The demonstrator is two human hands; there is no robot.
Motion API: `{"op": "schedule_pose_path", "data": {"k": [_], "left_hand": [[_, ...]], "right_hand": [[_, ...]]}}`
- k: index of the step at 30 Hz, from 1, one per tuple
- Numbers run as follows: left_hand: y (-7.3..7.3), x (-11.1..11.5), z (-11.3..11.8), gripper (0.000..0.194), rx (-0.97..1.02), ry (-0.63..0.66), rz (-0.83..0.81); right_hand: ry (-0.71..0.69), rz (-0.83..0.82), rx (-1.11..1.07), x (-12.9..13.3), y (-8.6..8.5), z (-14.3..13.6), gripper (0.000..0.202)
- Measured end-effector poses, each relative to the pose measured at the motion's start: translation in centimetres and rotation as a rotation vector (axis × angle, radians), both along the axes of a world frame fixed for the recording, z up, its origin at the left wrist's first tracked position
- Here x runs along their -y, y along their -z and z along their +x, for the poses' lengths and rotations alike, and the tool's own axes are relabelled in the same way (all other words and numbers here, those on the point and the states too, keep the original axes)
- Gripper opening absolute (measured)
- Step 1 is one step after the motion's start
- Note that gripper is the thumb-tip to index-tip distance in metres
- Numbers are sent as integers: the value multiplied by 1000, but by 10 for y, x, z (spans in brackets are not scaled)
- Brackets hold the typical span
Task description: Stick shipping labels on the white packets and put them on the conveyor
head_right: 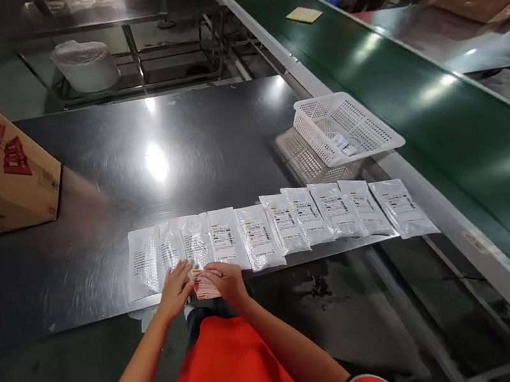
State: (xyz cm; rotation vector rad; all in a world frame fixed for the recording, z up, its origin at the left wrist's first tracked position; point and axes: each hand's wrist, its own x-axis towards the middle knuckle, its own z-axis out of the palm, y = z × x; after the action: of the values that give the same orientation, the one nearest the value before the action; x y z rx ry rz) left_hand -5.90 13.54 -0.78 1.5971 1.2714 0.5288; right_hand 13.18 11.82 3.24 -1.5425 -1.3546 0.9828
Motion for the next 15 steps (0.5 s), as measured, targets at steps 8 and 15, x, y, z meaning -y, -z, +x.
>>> {"op": "schedule_pose_path", "data": {"k": [8, 15], "left_hand": [[42, -3, -36, 52, -640, 223, 194], [9, 1, -27, 64, -36, -112, -45]], "right_hand": [[16, -72, -2, -10, -3, 7, 21], [-117, -30, -77, -17, -2, -33, 21]]}}
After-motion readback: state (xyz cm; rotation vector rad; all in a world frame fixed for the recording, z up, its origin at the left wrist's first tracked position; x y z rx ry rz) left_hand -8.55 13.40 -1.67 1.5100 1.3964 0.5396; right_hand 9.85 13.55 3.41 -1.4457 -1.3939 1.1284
